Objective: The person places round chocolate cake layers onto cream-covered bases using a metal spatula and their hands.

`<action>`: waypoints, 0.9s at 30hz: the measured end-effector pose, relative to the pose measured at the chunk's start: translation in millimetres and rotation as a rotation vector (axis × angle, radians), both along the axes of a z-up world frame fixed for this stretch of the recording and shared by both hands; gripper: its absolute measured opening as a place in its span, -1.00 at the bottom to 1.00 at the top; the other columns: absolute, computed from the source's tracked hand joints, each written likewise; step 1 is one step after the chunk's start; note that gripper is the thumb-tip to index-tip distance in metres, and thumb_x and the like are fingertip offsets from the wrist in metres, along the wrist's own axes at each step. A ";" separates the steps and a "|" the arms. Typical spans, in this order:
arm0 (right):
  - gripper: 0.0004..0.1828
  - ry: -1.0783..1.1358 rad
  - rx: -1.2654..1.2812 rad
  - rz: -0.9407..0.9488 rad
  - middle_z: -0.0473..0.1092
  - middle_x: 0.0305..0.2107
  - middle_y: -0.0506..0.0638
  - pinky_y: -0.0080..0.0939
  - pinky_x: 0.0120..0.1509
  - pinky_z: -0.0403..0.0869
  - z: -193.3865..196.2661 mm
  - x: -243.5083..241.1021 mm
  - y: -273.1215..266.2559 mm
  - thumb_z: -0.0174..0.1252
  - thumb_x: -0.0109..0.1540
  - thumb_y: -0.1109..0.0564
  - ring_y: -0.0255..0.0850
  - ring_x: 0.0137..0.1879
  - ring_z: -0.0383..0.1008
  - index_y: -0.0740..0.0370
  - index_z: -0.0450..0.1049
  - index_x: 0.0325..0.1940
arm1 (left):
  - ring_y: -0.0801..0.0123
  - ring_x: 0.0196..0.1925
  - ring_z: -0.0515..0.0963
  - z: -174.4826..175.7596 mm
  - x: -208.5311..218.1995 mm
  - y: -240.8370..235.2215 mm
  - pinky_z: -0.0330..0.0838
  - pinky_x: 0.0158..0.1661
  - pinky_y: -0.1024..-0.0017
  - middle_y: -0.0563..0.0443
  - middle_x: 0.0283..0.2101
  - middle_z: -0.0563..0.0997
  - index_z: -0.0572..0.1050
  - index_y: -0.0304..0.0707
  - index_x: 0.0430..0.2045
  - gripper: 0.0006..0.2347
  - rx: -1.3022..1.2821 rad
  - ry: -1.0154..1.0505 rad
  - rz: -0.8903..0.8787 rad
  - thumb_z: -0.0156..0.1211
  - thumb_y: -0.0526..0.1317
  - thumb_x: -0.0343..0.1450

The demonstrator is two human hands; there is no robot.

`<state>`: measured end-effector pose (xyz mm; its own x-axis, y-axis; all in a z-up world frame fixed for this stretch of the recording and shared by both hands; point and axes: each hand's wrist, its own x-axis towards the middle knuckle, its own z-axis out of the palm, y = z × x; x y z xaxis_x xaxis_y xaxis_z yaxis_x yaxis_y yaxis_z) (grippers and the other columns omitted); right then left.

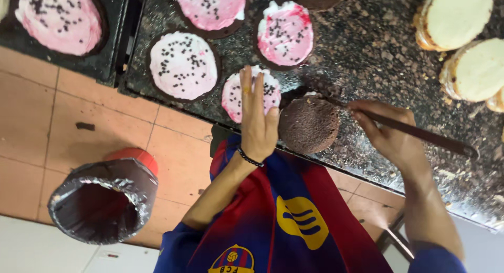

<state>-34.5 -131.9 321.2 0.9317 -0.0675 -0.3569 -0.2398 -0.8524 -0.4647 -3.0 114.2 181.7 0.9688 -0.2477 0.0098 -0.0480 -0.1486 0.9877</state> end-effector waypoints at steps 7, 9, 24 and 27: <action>-0.76 0.247 0.137 0.434 0.60 -0.16 0.05 -0.11 -0.14 0.61 -5.9 78.1 21.2 0.21 0.24 0.18 -0.13 -0.19 0.64 0.18 0.63 -0.03 | -0.19 0.66 0.02 -2.6 5.7 30.3 -0.09 0.54 0.05 -0.40 0.57 0.04 0.16 -0.46 0.42 -0.47 -0.005 0.025 0.172 -0.35 0.05 0.69; -0.74 0.290 0.208 0.640 0.60 -0.16 0.04 -0.11 -0.11 0.61 -9.9 96.4 33.5 0.20 0.23 0.17 -0.12 -0.17 0.63 0.17 0.63 -0.01 | -0.17 0.65 0.05 -1.0 -1.6 32.4 -0.07 0.54 0.07 -0.40 0.56 0.07 0.19 -0.45 0.39 -0.48 -0.007 0.038 0.223 -0.35 0.05 0.69; -0.75 0.767 -0.056 1.212 0.51 -0.42 0.22 0.16 -0.11 0.48 -10.2 22.5 97.1 0.08 0.24 0.09 0.18 -0.24 0.55 0.22 0.59 -0.43 | -0.09 0.55 0.25 26.4 -106.0 11.0 0.14 0.48 0.12 -0.31 0.48 0.24 0.37 -0.41 0.22 -0.57 0.052 0.064 0.446 -0.32 -0.02 0.67; -0.83 0.710 -0.188 1.212 0.51 -0.40 0.21 0.14 -0.10 0.50 -2.5 -2.8 51.4 0.13 0.16 0.11 0.16 -0.23 0.56 0.18 0.58 -0.43 | -0.10 0.52 0.25 27.7 -123.3 -1.0 0.14 0.45 0.11 -0.32 0.47 0.25 0.39 -0.41 0.20 -0.57 0.065 0.089 0.404 -0.29 -0.04 0.65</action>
<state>-37.3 -80.5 318.7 0.0746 0.5340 -0.8422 0.5425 -0.7304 -0.4151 -126.3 113.1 209.4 0.9845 0.1555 -0.0814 0.1120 -0.1997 0.9734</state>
